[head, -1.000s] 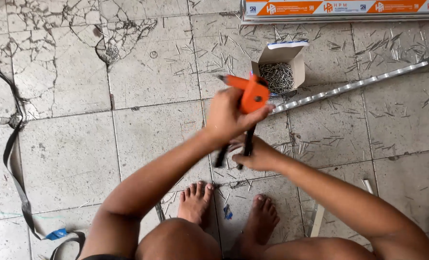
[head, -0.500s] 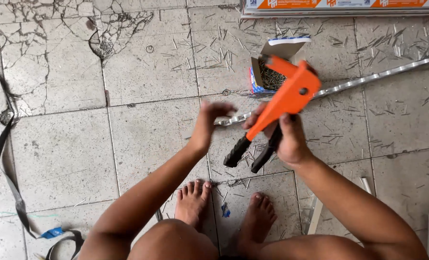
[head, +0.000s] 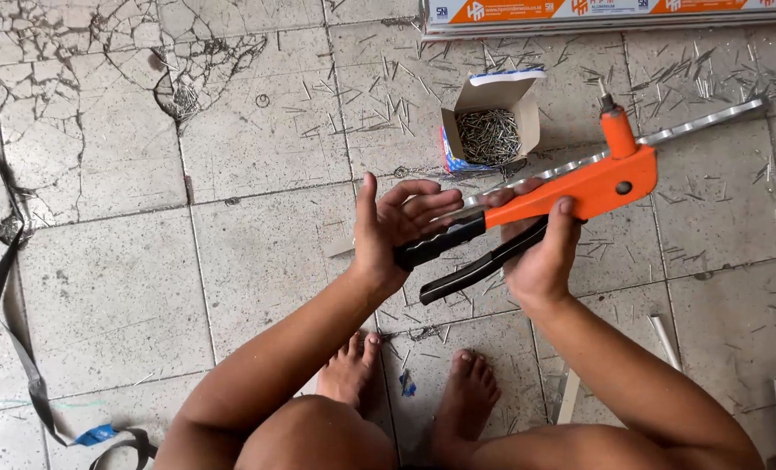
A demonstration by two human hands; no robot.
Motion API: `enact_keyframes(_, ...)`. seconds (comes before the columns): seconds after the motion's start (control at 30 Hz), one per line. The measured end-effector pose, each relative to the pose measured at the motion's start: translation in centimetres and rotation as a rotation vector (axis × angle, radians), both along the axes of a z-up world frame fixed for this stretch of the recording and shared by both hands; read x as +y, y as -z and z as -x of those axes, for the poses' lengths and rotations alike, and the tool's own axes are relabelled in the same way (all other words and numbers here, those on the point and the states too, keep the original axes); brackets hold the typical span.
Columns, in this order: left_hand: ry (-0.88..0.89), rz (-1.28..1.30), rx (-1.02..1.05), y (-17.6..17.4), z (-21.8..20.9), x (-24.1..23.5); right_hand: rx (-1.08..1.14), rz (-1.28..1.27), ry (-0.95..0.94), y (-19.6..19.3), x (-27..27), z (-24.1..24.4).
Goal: Fastening rivets into a long metal strip using a manual hand riveter tool.
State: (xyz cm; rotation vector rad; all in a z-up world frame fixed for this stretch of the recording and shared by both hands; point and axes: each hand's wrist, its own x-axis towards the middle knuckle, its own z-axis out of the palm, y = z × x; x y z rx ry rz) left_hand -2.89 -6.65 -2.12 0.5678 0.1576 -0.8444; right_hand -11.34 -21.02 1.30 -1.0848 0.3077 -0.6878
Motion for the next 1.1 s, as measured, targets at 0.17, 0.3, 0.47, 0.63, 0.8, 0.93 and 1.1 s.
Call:
enact_keyframes(0.17,0.031,-0.226,-0.095,3.5,1.4,0.5,0.033,0.135,-0.046,1.5,-1.4,1.4)
enact_keyframes(0.3,-0.138,-0.613,-0.216,5.3,-0.3,4.3,0.020,0.539,-0.173,3.3,-3.3,3.0)
enact_keyframes(0.47,-0.251,-1.084,-0.832,10.8,-2.2,10.7,0.079,0.700,-0.279,13.2,-3.8,6.2)
enact_keyframes(0.63,0.112,-1.216,-1.475,15.2,-1.3,11.3,0.225,0.736,-0.326,12.6,-3.4,6.3)
enact_keyframes(0.8,0.177,-1.293,-1.580,19.9,-0.3,8.0,0.409,0.933,-0.430,15.5,-4.1,5.3)
enact_keyframes(0.93,0.058,-1.284,-1.480,20.2,-0.1,7.3,0.633,1.002,-0.625,11.2,-0.9,2.9)
enact_keyframes(1.1,-0.103,-1.269,-1.573,19.3,0.3,7.8,0.913,0.966,-0.861,10.6,0.4,1.6)
